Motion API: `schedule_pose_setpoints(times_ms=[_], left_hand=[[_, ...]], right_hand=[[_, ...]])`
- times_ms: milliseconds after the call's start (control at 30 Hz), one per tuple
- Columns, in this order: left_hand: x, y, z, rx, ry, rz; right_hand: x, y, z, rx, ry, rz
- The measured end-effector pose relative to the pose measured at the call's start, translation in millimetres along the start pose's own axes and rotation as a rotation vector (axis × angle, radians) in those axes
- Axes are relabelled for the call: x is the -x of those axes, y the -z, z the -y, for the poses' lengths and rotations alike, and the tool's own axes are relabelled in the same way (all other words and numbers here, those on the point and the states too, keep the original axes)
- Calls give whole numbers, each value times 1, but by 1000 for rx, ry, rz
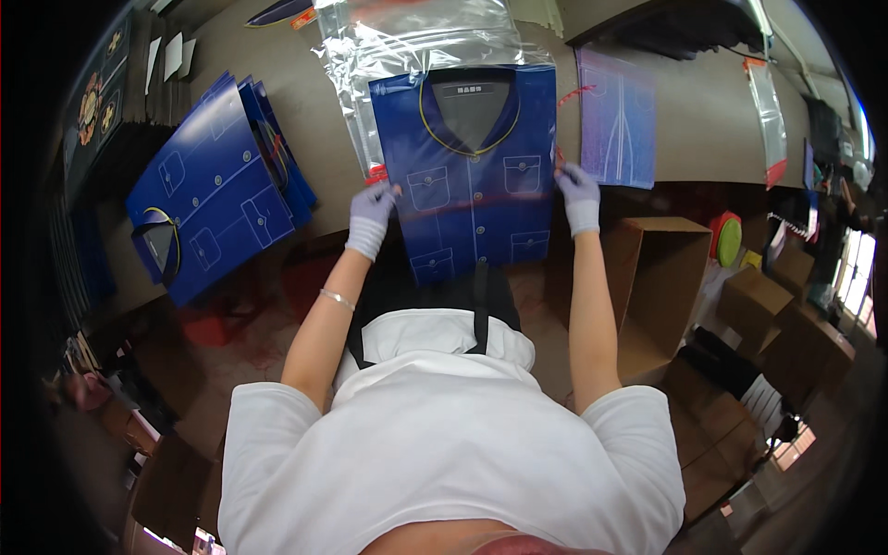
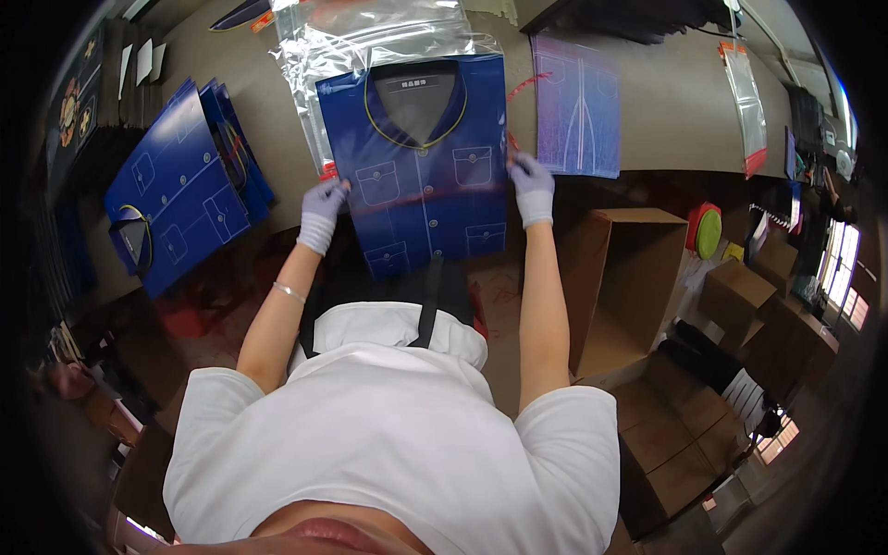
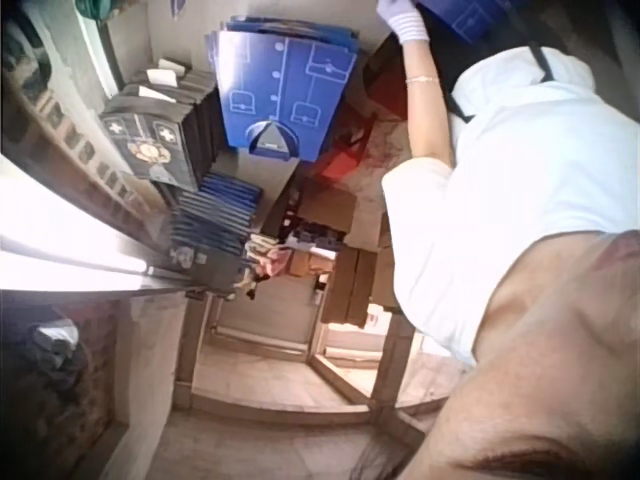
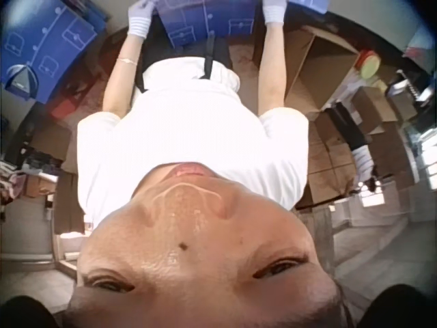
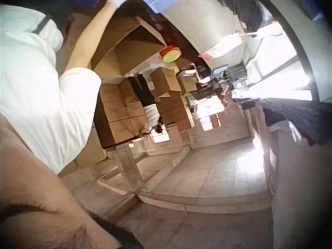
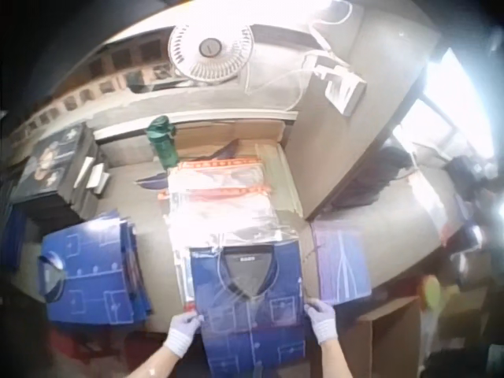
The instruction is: Placing folded clothing items into individual plastic bags and then into a large cardboard box.
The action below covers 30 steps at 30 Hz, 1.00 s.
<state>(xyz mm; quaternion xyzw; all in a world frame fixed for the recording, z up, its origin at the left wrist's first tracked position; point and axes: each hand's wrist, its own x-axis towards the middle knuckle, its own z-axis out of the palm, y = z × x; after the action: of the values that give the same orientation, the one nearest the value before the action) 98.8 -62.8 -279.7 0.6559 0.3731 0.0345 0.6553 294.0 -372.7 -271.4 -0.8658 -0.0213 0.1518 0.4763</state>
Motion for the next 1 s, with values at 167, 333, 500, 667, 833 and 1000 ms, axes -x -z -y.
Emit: schedule_pose_setpoints(times_ms=[167,333,500,667,833,1000], left_hand=[[86,22,67,-352,185,566],[100,20,-1,-226,230,751],[127,30,-78,-36,132,842],[139,21,-97,129,84,1018],[130,4,-98,-139,-94,997],[94,-7,-101,-95,-107,820]], right_hand=[[139,28,-80,18,-319,195],[185,-5,-64,-1081,-787,189],[159,2,70,-683,-178,-123],[172,68,203,-76,422,-154],[127,-1,214,633,732,22],[80,-54,88,260,405,277]])
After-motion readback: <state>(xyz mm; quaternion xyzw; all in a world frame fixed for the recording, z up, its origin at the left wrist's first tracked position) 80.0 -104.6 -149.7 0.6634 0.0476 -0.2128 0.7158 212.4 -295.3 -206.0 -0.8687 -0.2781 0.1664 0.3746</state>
